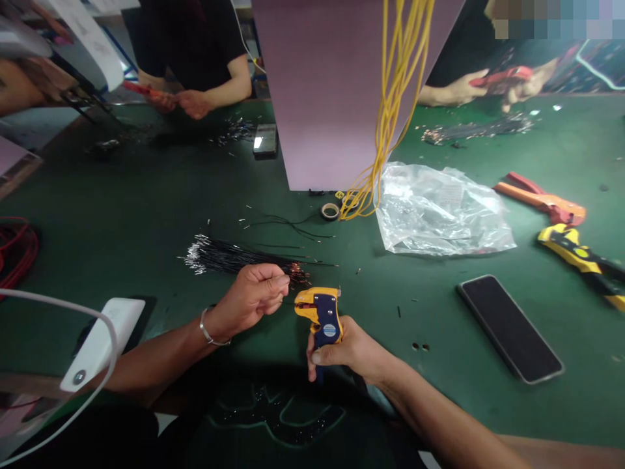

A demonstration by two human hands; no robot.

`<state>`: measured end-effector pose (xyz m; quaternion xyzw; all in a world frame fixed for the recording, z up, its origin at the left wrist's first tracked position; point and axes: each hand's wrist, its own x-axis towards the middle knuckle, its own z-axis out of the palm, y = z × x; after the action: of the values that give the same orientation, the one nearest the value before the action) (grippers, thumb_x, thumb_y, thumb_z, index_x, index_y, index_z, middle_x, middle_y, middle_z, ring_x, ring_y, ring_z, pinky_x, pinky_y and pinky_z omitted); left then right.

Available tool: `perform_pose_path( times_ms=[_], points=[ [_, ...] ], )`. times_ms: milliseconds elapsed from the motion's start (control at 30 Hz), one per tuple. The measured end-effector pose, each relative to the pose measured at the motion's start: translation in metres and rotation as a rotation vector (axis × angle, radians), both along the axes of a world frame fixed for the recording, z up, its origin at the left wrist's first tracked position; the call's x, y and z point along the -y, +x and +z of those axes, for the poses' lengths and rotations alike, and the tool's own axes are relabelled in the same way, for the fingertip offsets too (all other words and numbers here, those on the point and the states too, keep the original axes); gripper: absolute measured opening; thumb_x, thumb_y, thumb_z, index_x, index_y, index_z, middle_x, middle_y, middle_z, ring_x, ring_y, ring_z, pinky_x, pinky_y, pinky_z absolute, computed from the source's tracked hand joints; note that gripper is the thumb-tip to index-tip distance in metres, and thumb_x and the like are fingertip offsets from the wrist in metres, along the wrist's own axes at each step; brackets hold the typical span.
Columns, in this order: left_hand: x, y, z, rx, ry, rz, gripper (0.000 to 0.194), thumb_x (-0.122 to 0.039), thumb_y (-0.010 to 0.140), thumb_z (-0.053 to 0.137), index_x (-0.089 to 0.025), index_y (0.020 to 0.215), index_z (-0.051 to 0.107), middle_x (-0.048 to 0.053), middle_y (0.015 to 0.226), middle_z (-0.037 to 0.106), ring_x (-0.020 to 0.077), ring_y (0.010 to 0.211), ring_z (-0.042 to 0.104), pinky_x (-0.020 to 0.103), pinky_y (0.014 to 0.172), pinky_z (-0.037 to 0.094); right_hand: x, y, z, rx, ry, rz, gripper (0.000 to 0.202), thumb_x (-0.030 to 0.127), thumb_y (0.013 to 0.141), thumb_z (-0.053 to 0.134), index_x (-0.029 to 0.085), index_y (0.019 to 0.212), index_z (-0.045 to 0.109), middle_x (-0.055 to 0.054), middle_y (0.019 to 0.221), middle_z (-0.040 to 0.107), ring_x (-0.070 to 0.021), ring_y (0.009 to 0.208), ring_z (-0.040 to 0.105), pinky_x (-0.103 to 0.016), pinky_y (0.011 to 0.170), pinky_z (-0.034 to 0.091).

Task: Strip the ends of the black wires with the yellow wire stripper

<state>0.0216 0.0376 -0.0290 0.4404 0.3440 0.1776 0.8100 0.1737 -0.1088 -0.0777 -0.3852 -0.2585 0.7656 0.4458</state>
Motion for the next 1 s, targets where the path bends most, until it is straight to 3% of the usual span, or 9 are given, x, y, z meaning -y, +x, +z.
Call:
perform_pose_path(
  times_ms=[1000],
  points=[
    [0.0012,-0.002,0.0005,-0.004,-0.004,-0.028,0.034,-0.038,0.069,0.077,-0.013,0.059,0.056,-0.01,0.041,0.031,0.0004,0.035,0.023,0.017,0.038,0.015,0.0042,-0.0061,0.0046,0.297,0.013,0.02,0.026,0.035,0.074,0.077,0.016,0.066,0.06,-0.001,0.052,0.068,-0.0141,0.049,0.061,-0.026,0.053,0.044]
  ],
)
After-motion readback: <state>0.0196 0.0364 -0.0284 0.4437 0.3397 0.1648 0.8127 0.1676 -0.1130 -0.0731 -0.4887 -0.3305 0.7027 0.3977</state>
